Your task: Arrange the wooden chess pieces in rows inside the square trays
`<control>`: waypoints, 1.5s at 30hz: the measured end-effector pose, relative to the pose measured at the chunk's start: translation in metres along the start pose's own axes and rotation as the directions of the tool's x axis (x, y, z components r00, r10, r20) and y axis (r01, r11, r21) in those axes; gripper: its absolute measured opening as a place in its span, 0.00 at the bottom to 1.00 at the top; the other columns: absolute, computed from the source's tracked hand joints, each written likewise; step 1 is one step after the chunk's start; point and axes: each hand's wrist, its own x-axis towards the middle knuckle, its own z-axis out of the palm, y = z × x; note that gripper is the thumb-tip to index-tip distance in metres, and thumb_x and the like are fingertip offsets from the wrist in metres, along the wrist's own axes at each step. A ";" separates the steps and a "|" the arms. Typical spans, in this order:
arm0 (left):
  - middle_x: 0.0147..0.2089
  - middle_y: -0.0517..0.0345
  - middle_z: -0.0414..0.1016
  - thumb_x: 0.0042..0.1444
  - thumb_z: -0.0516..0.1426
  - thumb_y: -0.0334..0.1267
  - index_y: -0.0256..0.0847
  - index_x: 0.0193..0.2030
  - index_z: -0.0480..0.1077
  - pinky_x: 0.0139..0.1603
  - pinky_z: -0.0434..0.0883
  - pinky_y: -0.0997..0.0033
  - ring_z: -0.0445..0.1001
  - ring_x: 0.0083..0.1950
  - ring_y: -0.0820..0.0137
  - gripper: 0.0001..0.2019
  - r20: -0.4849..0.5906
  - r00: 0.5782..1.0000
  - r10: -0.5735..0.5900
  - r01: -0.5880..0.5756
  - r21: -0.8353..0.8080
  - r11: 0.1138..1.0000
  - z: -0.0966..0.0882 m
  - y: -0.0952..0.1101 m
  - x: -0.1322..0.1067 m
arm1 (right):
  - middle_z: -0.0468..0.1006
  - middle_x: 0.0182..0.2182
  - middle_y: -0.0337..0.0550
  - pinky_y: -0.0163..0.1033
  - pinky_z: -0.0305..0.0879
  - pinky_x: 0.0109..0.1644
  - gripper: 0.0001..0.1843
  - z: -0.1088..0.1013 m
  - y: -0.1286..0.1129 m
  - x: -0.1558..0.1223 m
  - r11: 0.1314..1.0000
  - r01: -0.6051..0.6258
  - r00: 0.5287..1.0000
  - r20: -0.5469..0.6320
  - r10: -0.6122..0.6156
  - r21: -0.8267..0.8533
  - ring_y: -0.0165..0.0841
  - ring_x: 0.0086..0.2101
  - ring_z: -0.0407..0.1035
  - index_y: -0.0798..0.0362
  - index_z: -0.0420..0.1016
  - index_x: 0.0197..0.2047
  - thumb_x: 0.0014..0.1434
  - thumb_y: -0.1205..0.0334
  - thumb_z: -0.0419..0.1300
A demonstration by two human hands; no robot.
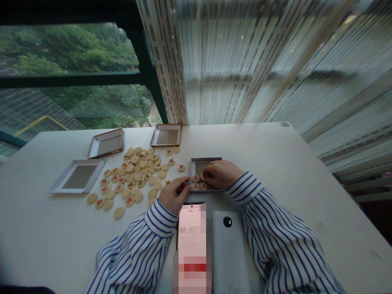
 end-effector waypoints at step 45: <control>0.35 0.55 0.75 0.48 0.54 0.27 0.36 0.42 0.71 0.37 0.71 0.73 0.72 0.34 0.72 0.13 0.007 1.000 -0.001 0.001 0.010 1.000 -0.002 0.005 0.000 | 0.75 0.32 0.42 0.33 0.56 0.32 0.14 -0.001 0.000 0.001 0.999 0.034 0.998 0.057 -0.034 -0.007 0.32 0.32 0.68 0.50 0.75 0.38 0.56 0.56 0.50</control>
